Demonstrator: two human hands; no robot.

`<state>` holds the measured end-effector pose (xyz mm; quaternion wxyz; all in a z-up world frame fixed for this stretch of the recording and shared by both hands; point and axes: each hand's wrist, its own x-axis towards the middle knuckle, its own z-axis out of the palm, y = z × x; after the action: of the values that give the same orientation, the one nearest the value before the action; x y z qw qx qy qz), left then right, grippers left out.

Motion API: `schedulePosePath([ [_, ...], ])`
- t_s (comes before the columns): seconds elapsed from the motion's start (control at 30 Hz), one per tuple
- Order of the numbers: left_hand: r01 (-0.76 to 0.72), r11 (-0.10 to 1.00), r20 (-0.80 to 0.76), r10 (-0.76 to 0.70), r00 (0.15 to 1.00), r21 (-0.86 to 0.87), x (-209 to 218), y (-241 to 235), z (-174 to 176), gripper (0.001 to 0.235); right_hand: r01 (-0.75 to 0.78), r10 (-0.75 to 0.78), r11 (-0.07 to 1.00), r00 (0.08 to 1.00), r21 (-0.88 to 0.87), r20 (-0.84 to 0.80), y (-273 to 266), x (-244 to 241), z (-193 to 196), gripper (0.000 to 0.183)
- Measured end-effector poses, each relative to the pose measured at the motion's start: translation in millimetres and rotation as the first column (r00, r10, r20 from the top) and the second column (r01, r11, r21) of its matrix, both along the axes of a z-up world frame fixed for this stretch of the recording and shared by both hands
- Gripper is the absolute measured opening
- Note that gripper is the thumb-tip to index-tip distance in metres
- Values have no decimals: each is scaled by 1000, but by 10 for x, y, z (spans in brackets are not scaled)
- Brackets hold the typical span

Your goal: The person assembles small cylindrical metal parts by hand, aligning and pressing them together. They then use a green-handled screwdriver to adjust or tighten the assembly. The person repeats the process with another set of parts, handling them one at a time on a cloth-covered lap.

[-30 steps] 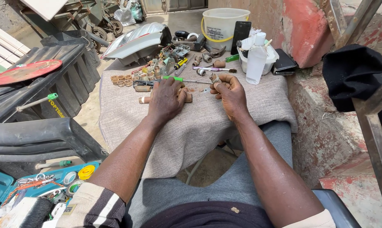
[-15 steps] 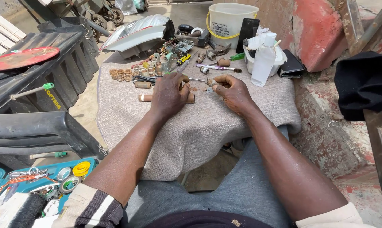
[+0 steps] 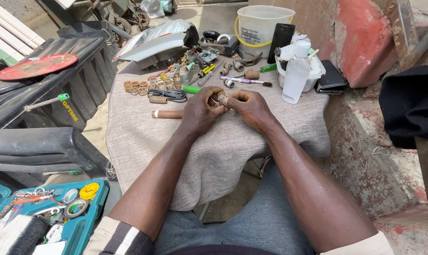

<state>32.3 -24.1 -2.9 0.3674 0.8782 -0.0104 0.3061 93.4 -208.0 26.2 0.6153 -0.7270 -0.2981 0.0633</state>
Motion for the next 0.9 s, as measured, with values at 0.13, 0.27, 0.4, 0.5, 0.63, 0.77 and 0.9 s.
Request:
schedulePosePath([
  [0.13,-28,998,37,30,999,-55,-161,-26,87,56,-2,-3,999,995,45,97,-20,123,23,34],
  [0.27,-118,988,-7,118,993,-97,-282,44,102,58,381,-378,924,904,24,201,6,529,-138,23],
  [0.4,-78,983,-57,69,996,-166,-306,29,76,61,341,-178,884,877,-318,445,188,713,-187,33],
  [0.5,-57,969,-101,33,994,-240,-382,-3,139,59,356,38,748,820,-561,572,375,930,-345,31],
  [0.63,-32,962,-84,9,996,-272,-465,-27,196,57,403,117,705,746,-583,656,609,1176,-390,25],
  [0.77,46,933,-66,-74,995,-358,-437,1,226,53,477,2,754,686,-451,728,407,1106,-287,26],
  [0.9,228,799,105,-205,973,-557,-350,190,10,53,445,-194,835,789,-324,583,-65,389,191,24],
])
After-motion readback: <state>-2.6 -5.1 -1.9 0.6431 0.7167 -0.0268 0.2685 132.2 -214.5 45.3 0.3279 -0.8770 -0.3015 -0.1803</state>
